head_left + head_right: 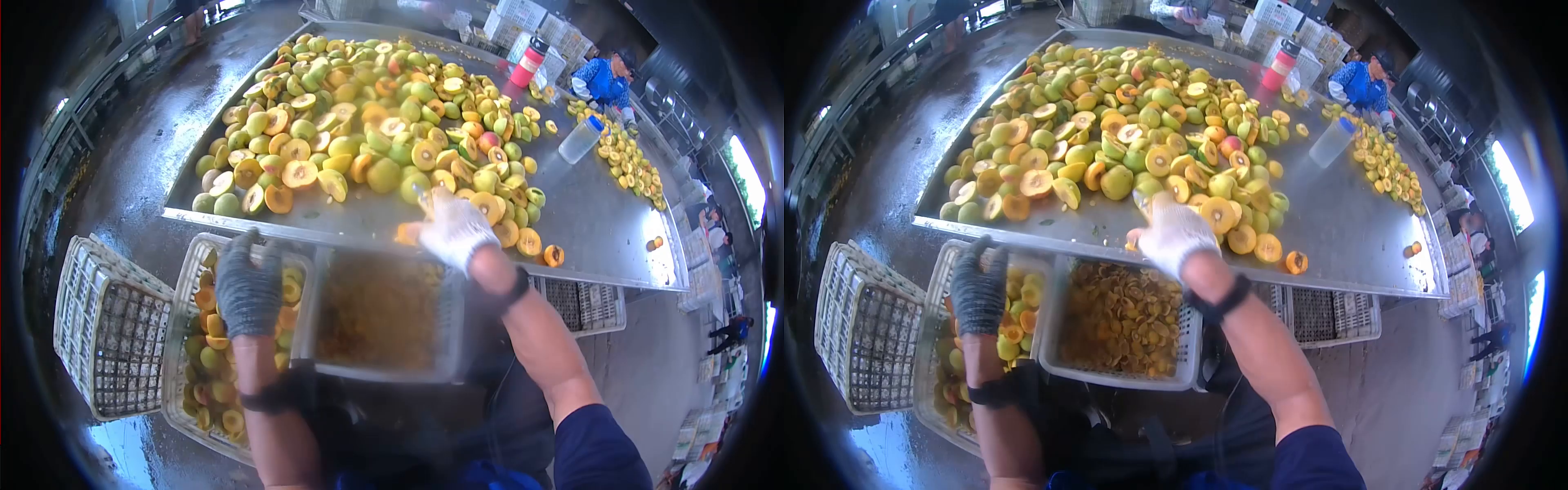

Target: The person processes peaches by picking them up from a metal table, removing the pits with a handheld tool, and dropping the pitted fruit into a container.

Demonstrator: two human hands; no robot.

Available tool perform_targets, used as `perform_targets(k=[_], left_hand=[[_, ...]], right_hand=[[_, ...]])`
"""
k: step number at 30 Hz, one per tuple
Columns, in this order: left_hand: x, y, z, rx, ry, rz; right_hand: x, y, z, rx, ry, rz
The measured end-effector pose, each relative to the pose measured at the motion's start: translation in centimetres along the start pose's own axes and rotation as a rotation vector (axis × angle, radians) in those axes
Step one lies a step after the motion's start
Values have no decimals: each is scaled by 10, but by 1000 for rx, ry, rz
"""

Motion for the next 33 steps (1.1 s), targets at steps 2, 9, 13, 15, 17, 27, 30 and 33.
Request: perform_targets(k=[2,9,13,15,17,27,30,33], left_hand=[[9,3,-11,12,11,42],[31,2,-22,-28,149,160],[74,4,-14,-99,611,380],[101,23,-27,-359,946,665],[121,46,-53,-339,1051,829],[129,104,-117,306,460,567],[148,104,-118,161,751,677],[159,106,-119,280,417,709]], right_hand=[[8,-54,-13,-14,119,-8],[40,-128,-47,-10,166,56],[12,-76,-35,3,-605,105],[21,-34,-20,-141,-1289,271],[37,9,-19,-288,-1402,153],[37,63,-14,-316,-1284,-212],[23,58,-27,-419,-1180,-303],[19,58,-30,-580,-752,-363]])
Point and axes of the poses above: each hand's wrist, its own y-axis away from the middle knuckle, its own x-axis out of the palm, z = x × y, the point moved 8 cm from there along -y, towards the middle knuckle, and after that the axes turned 10 degrees about -x, right-handed, at the moved point
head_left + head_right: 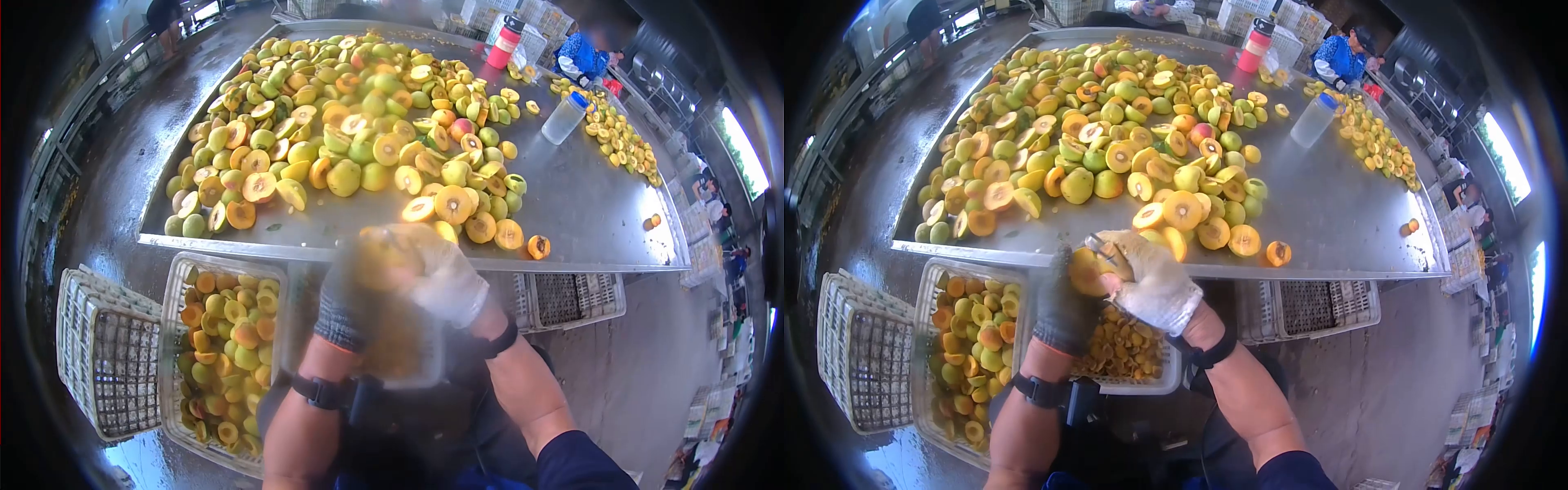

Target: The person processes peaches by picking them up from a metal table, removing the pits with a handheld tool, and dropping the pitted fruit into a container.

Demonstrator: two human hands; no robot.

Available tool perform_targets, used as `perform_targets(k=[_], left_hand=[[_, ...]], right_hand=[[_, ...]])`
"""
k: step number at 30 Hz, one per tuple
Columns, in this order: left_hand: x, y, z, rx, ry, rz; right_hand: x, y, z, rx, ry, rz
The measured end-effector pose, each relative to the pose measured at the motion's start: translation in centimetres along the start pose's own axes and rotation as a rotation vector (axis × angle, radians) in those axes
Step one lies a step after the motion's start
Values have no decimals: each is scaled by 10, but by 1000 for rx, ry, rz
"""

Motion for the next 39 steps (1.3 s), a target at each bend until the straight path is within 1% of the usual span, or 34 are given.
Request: perform_targets(k=[1,2,3,4,5,6,8,9,11,12,13,16,17,20,23,27,29,31,33,35,38,39], left_hand=[[1,-3,1,-8,-3,-33],[2,-6,3,-17,-5,-66],[4,-9,7,-33,233,-156],[3,-11,12,-42,354,-208],[2,-12,17,-43,475,-263],[-3,-13,10,-36,479,-280],[-8,-13,-2,-20,387,-290],[-8,-13,-7,-10,293,-283],[0,-18,-3,-48,513,-202],[10,-23,6,-97,827,-127],[20,-25,11,-147,1140,-48],[23,-19,-9,-53,969,-111],[22,-17,-14,-33,926,-124],[22,-17,-21,4,782,-120],[20,-16,-25,98,561,-133],[20,-15,-33,145,413,-165],[18,-17,-28,63,561,-151],[24,-18,-13,-114,973,-113],[29,-18,-3,-149,1046,-85],[23,-19,-1,-69,826,-104],[6,-11,-23,247,118,-192],[0,-9,-41,381,-80,-216]], right_hand=[[-7,-6,22,-78,158,5],[-16,-6,26,-55,215,-94],[-22,-2,30,-33,273,-194],[-27,5,32,-11,328,-292],[-28,19,7,150,241,-308],[-27,21,10,169,292,-244],[-23,22,20,208,393,-119],[-21,20,29,61,522,-101],[-16,22,31,41,453,-107],[-14,22,32,30,419,-109],[-12,23,30,52,448,-97],[-9,22,28,100,479,-73],[-10,21,28,103,496,-93],[-7,21,26,129,498,-87],[-3,23,17,186,517,-62],[-1,25,15,206,521,-95],[-2,23,14,222,472,-113],[0,21,16,214,497,-75],[2,20,16,202,554,5],[8,21,10,188,640,122],[4,15,17,70,626,291],[2,14,23,-39,596,321]])
Point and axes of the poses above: each hand's wrist, its own y-axis away from the middle knuckle, its own x-axis out of the palm, z = x × y, the point moved 8 cm from there along -y, towards the middle knuckle, and after that the axes turned 10 degrees about -x, right-handed, at the moved point
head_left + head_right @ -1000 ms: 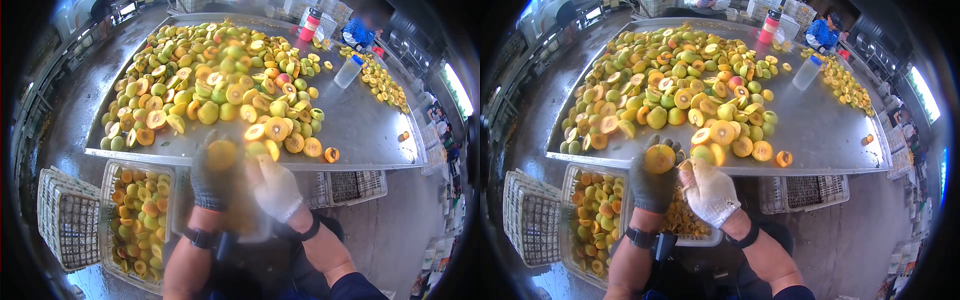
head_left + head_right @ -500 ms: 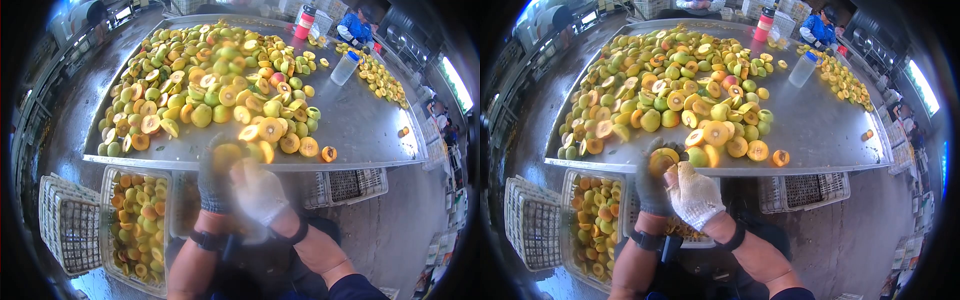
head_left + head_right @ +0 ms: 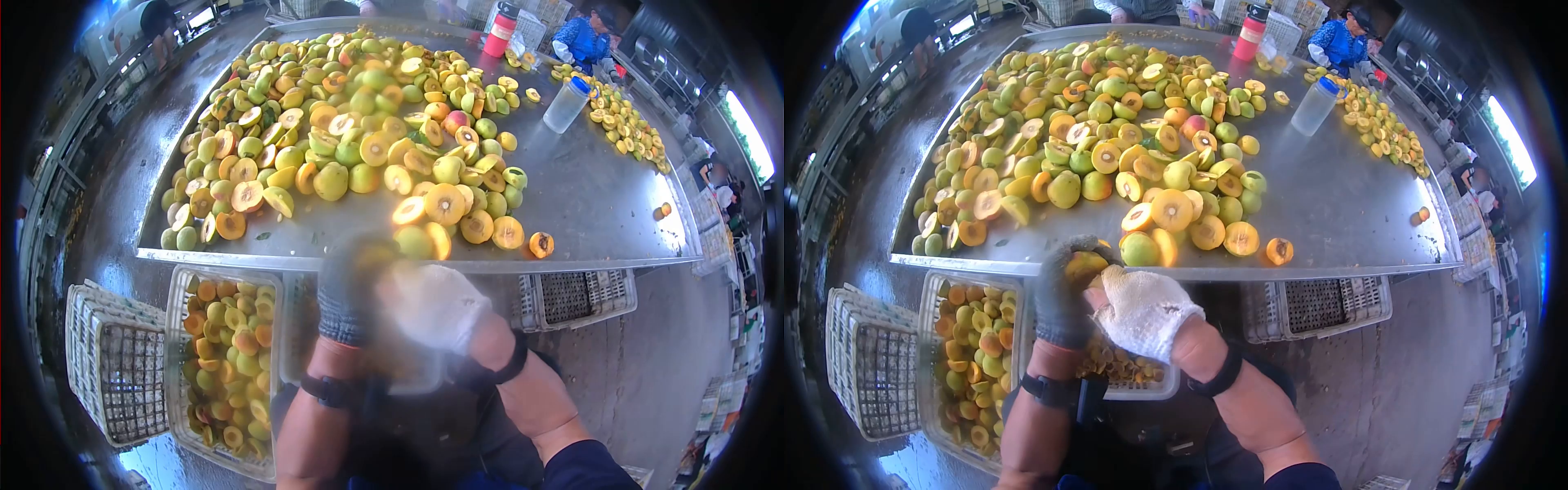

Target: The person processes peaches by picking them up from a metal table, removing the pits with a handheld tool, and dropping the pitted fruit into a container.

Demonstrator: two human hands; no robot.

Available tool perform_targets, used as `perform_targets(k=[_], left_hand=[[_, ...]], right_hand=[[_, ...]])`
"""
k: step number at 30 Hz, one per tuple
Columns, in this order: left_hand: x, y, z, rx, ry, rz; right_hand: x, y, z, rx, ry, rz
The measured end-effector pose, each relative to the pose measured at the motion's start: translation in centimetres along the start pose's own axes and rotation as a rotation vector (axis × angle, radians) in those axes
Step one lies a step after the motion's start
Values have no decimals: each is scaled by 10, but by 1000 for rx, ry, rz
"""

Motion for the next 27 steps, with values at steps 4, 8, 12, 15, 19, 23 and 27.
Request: perform_targets(k=[4,8,12,15,19,23,27], left_hand=[[11,-7,-4,139,-145,134],[18,-6,8,-80,-81,207],[20,-5,15,-221,77,94],[15,-8,7,-223,129,92],[21,-8,11,-134,98,276],[29,3,30,-415,340,333],[21,-2,15,-267,356,190]], right_hand=[[0,4,-5,-63,-12,164],[12,7,-20,138,-212,473],[15,12,-13,242,-227,149],[19,17,-15,335,-353,46],[20,12,-16,185,-223,406],[44,28,-48,222,-536,319],[35,32,-49,496,-1109,149]])
Point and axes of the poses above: each hand's wrist, its own y-axis away from the middle knuckle, its own x-axis out of the palm, z = x × y, the point moved 8 cm from there along -y, towards the middle knuckle, and after that the axes turned 10 degrees about -x, right-handed, at the moved point
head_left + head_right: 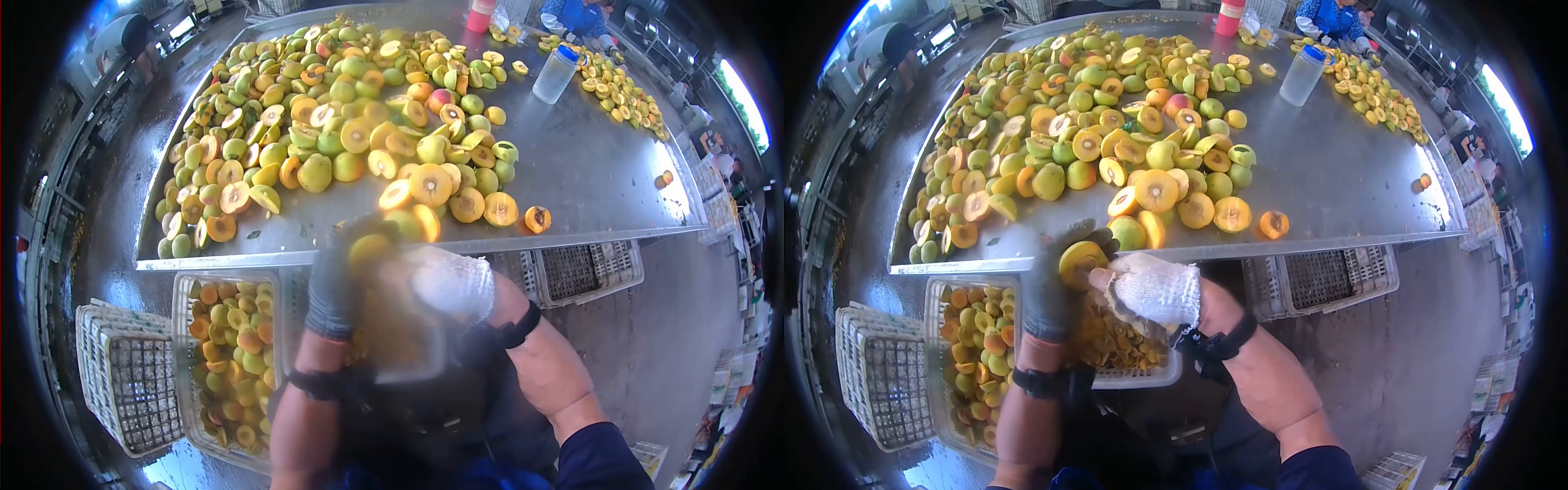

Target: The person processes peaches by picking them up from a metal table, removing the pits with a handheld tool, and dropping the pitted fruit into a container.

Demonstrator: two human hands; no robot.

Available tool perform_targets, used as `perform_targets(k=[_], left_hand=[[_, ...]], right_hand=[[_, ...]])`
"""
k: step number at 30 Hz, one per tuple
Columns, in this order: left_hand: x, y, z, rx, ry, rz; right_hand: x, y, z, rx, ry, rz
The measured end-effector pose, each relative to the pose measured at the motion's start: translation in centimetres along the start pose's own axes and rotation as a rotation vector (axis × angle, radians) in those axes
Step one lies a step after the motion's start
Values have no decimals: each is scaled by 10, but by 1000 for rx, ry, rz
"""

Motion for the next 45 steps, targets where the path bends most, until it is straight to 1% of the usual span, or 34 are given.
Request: perform_targets(k=[1,3,4,6,8,10,12,14,15,16,18,20,21,24,25,26,27,29,31,32,34,35,36,37,38,39,40,41,42,44,45], left_hand=[[-1,3,0,61,-126,-40],[-3,9,3,33,-188,-65],[-4,7,4,-43,-123,-54],[-4,5,3,-109,-95,-21],[-5,4,-1,-61,-178,-5],[-8,4,-3,42,-285,-46],[-12,5,-4,94,-263,-133],[-14,9,-1,44,-118,-217],[-16,9,2,11,-53,-249],[-19,11,8,-48,-7,-261],[-24,13,4,-58,-117,-296],[-25,11,-17,45,-429,-324],[-24,10,-17,81,-431,-302],[-22,13,-12,178,-466,-234],[-22,14,-11,218,-498,-221],[-21,14,-11,257,-530,-212],[-20,12,-12,252,-510,-185],[-18,10,-18,241,-474,-126],[-14,12,-24,232,-505,-101],[-11,11,-27,234,-521,-89],[-12,9,-27,198,-457,-127],[-13,11,-26,181,-427,-150],[-14,13,-11,-27,-267,-169],[-21,14,-3,-105,-218,-216],[-16,19,-9,38,-433,-222],[-13,27,-13,170,-662,-251],[-11,29,-18,262,-812,-252],[-15,22,-23,38,-518,-153],[-20,18,-26,-182,-221,-123],[-18,17,-32,-43,-196,-53],[-19,17,-31,-44,-159,-53]], right_hand=[[4,5,9,74,-38,13],[12,7,7,125,28,71],[12,3,6,92,140,114],[13,1,9,77,203,153],[14,3,11,116,80,128],[14,1,4,154,-70,86],[13,4,8,154,-239,49],[16,4,10,128,-393,40],[18,6,15,132,-390,31],[17,-2,10,48,-262,22],[14,-15,0,-102,12,-25],[11,-11,21,-481,668,-212],[19,-7,31,-384,725,-137],[24,-7,10,-78,179,51],[27,-4,7,87,110,109],[25,-5,11,-10,208,76],[25,-5,13,-108,308,46],[24,-5,18,-213,478,15],[24,-2,23,-223,623,13],[21,-3,19,-203,575,7],[15,-8,10,-168,483,-1],[15,-7,8,-139,522,17],[15,-2,6,-117,562,37],[17,-4,8,-130,613,65],[19,-3,8,-150,496,70],[23,5,-2,-107,177,87],[29,6,-11,-26,-157,100],[36,9,-12,41,-370,112],[40,13,-4,162,-417,65],[46,17,-1,150,-530,46],[48,18,-5,144,-584,47]])
Point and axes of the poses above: each hand's wrist, its own y-axis away from the middle knuckle, its own x-axis out of the palm, z = x × y, the point moved 8 cm from there along -y, towards the middle knuckle, and after that the axes turned 10 degrees about -x, right-handed, at the moved point
